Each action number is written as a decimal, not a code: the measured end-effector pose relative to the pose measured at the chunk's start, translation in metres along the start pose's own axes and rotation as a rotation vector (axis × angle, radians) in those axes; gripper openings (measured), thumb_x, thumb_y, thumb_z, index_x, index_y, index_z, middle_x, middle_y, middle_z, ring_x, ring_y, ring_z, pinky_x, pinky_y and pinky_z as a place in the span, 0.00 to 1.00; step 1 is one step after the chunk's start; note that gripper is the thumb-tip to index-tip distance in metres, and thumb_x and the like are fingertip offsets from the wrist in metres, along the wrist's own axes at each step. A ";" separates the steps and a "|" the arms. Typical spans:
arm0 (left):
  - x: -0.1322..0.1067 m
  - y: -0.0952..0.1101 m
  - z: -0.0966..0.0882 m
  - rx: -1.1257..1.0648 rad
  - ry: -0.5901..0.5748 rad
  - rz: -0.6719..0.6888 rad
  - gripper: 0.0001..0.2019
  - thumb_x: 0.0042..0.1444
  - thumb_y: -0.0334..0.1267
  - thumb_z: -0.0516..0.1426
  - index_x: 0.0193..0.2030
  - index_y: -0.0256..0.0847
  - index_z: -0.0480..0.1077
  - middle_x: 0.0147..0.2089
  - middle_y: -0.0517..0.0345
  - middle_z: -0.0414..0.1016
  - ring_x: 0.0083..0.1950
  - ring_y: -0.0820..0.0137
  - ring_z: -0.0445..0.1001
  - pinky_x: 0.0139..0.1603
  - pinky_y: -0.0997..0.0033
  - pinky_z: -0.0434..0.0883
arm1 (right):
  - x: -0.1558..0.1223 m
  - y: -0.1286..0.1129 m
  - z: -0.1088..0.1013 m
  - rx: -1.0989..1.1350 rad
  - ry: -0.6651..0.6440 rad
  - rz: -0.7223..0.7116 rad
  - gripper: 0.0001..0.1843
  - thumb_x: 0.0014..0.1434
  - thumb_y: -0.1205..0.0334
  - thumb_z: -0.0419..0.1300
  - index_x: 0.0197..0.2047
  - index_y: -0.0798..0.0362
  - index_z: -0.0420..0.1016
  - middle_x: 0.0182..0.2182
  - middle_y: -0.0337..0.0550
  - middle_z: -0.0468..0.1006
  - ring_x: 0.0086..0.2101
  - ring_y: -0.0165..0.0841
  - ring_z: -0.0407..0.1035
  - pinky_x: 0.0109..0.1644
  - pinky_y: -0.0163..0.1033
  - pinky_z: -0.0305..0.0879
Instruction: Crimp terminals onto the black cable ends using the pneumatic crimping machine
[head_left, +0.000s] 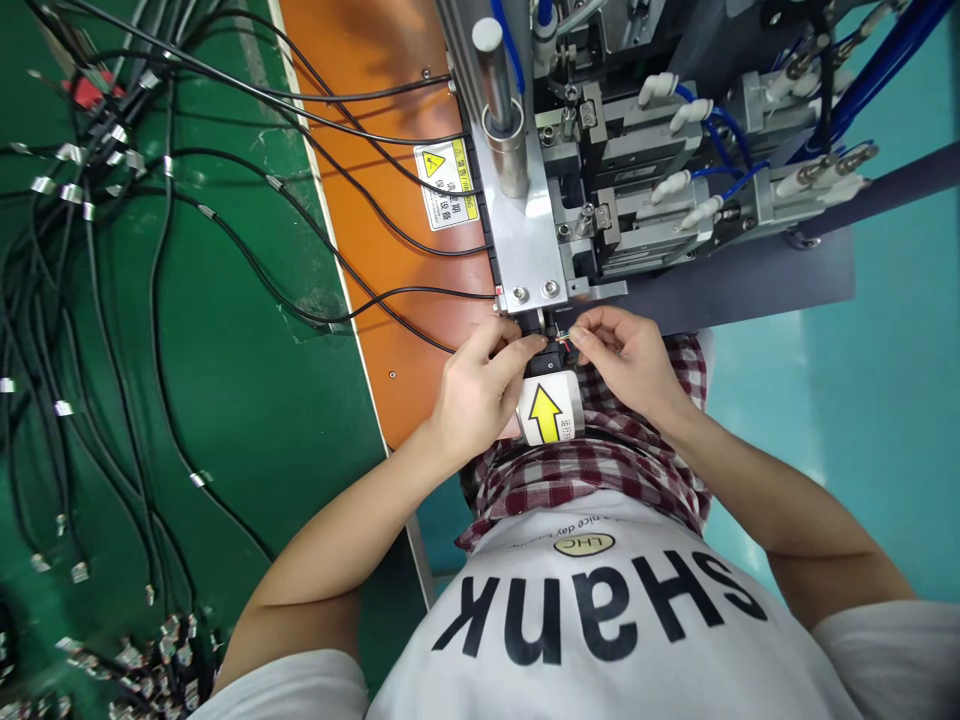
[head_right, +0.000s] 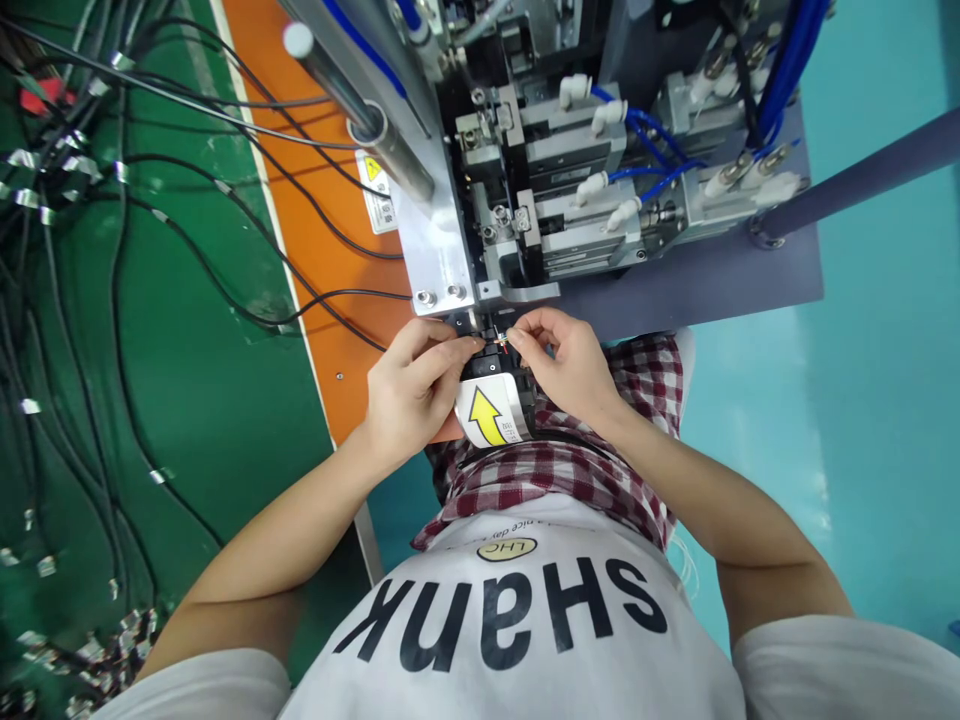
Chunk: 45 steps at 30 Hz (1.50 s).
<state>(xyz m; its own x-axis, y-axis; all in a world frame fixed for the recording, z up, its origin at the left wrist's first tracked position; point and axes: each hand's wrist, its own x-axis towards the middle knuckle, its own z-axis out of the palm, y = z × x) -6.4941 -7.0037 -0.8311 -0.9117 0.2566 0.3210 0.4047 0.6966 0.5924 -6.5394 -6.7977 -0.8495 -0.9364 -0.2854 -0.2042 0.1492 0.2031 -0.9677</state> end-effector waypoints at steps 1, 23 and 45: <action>0.000 0.000 0.000 0.001 -0.003 -0.004 0.14 0.67 0.28 0.50 0.51 0.42 0.74 0.43 0.52 0.70 0.44 0.68 0.73 0.42 0.69 0.73 | 0.000 0.000 0.000 -0.004 -0.001 -0.002 0.12 0.63 0.52 0.64 0.35 0.52 0.75 0.27 0.38 0.76 0.27 0.31 0.71 0.32 0.37 0.67; -0.001 0.001 0.000 0.036 -0.046 0.008 0.16 0.68 0.32 0.47 0.53 0.43 0.75 0.42 0.53 0.65 0.39 0.71 0.67 0.36 0.73 0.68 | -0.006 -0.003 0.003 -0.214 0.049 -0.103 0.08 0.66 0.56 0.60 0.37 0.50 0.71 0.31 0.41 0.77 0.30 0.33 0.72 0.33 0.38 0.66; -0.001 0.005 0.002 0.103 -0.064 -0.034 0.16 0.70 0.32 0.46 0.54 0.46 0.73 0.42 0.56 0.64 0.40 0.71 0.67 0.36 0.74 0.66 | -0.008 -0.025 0.006 -0.652 0.127 -0.162 0.04 0.63 0.64 0.58 0.36 0.52 0.72 0.33 0.43 0.77 0.31 0.36 0.72 0.37 0.40 0.64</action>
<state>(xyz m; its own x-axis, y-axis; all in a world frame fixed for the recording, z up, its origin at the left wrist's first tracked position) -6.4918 -6.9991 -0.8300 -0.9289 0.2712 0.2521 0.3665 0.7703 0.5218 -6.5333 -6.8060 -0.8244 -0.9667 -0.2557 -0.0064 -0.1810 0.7014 -0.6895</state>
